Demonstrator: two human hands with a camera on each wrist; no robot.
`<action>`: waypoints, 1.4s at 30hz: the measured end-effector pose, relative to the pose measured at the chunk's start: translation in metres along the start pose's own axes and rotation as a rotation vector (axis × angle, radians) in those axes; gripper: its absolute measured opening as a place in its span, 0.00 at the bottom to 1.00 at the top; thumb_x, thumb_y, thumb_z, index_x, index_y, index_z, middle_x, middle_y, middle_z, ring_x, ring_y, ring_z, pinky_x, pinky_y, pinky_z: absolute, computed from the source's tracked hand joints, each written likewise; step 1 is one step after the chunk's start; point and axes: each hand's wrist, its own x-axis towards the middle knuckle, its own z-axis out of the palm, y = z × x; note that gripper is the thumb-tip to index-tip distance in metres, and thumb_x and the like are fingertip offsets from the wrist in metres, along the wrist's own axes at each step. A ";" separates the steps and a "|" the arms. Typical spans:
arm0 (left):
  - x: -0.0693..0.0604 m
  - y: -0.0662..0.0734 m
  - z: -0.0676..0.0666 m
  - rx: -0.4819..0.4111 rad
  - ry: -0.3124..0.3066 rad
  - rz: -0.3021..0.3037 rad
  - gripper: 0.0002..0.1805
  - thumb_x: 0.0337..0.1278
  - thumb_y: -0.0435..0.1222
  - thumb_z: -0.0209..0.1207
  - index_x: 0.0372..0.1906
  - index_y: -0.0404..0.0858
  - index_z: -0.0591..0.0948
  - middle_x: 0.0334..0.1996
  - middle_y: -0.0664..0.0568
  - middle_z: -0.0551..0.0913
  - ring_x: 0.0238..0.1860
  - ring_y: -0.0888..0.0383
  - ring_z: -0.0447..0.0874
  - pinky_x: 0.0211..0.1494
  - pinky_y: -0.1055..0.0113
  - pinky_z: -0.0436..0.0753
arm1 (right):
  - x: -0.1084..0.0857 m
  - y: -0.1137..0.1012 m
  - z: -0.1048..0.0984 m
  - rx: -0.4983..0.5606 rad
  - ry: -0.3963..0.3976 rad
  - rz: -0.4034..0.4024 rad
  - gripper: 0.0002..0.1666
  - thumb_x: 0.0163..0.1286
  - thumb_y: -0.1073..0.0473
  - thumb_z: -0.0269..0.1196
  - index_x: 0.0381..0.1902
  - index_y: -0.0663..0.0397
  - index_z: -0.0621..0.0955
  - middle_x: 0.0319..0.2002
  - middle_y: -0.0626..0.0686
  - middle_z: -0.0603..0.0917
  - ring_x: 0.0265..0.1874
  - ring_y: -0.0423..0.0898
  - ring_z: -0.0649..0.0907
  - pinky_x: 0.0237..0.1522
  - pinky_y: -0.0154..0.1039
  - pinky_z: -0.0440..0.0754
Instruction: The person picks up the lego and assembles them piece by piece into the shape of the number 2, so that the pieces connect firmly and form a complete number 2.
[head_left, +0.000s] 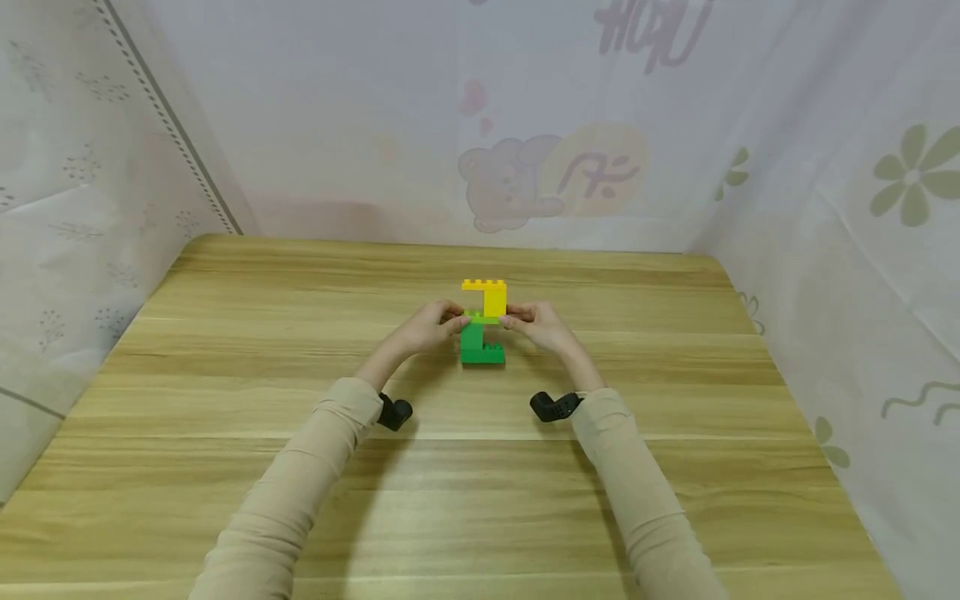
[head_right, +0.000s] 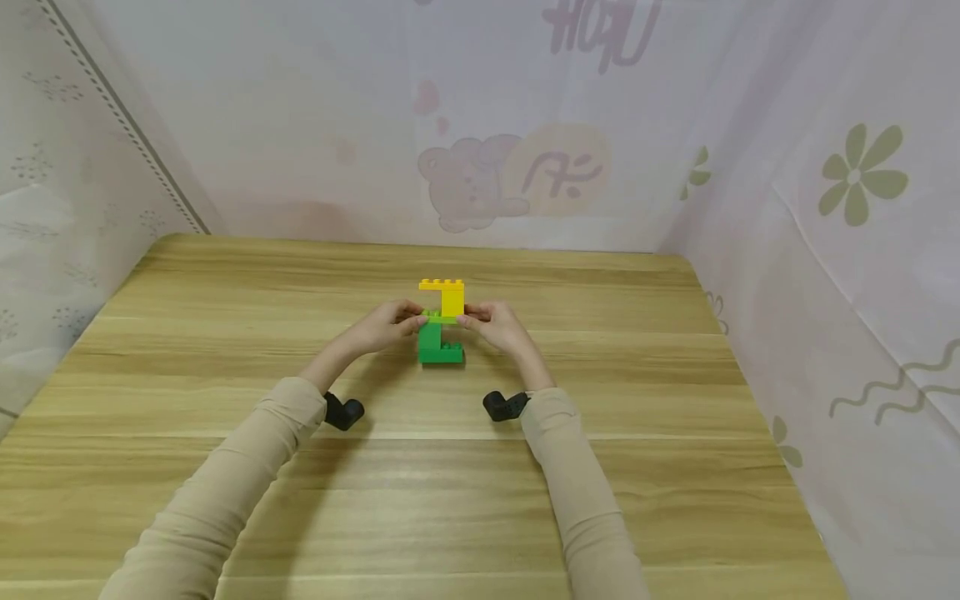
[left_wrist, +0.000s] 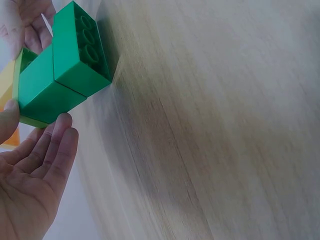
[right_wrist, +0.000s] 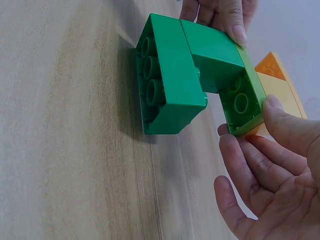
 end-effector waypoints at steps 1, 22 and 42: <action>0.000 0.000 0.000 0.004 0.001 0.000 0.25 0.68 0.42 0.43 0.60 0.26 0.65 0.56 0.36 0.72 0.57 0.44 0.71 0.60 0.54 0.72 | 0.000 0.000 0.000 -0.005 0.002 0.001 0.28 0.67 0.53 0.55 0.60 0.64 0.69 0.54 0.62 0.78 0.53 0.54 0.78 0.58 0.46 0.72; 0.001 -0.004 0.009 0.037 0.011 -0.024 0.23 0.69 0.41 0.42 0.56 0.26 0.70 0.52 0.36 0.76 0.52 0.46 0.74 0.56 0.55 0.75 | 0.000 0.005 0.005 -0.033 -0.043 0.031 0.27 0.69 0.53 0.53 0.59 0.66 0.70 0.51 0.63 0.79 0.51 0.55 0.79 0.59 0.48 0.71; 0.002 0.000 0.018 0.025 0.082 -0.103 0.18 0.69 0.39 0.43 0.39 0.28 0.77 0.16 0.54 0.60 0.21 0.60 0.59 0.25 0.71 0.62 | 0.000 0.006 0.011 -0.081 -0.022 0.079 0.24 0.69 0.52 0.52 0.54 0.63 0.76 0.48 0.62 0.81 0.50 0.53 0.79 0.58 0.46 0.72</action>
